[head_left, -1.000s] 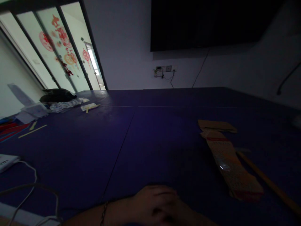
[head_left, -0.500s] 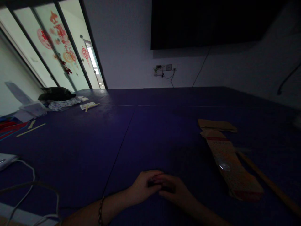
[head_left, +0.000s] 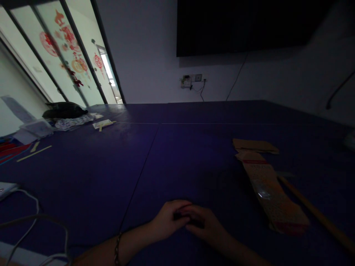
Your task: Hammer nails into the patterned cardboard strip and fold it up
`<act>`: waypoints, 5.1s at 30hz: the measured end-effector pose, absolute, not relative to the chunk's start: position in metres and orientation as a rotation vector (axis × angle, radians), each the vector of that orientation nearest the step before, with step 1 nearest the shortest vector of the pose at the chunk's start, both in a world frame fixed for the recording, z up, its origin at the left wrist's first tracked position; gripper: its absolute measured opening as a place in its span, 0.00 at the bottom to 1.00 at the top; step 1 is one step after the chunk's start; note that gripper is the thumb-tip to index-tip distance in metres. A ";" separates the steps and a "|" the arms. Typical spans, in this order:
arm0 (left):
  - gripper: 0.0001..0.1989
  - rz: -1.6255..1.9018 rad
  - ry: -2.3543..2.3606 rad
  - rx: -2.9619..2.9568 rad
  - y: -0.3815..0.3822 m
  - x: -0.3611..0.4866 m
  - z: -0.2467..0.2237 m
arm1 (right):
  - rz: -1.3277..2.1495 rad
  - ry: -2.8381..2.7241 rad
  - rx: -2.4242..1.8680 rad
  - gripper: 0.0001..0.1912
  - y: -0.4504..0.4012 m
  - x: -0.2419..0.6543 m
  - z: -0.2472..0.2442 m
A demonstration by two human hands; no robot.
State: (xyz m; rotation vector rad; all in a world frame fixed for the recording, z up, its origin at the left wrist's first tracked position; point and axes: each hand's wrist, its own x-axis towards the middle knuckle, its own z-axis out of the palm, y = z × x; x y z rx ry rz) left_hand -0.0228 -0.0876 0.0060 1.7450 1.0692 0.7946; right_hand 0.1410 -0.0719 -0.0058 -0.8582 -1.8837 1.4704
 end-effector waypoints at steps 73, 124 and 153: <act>0.16 0.789 1.045 1.803 -0.088 -0.022 0.009 | 1.416 -1.876 -0.881 0.12 -0.071 0.140 -0.009; 0.18 0.813 1.051 1.687 -0.089 -0.021 -0.004 | -0.350 -1.670 -1.889 0.22 0.005 0.274 0.031; 0.18 0.777 1.087 1.740 -0.090 -0.021 0.001 | -0.251 -1.831 -2.002 0.36 -0.041 0.199 0.040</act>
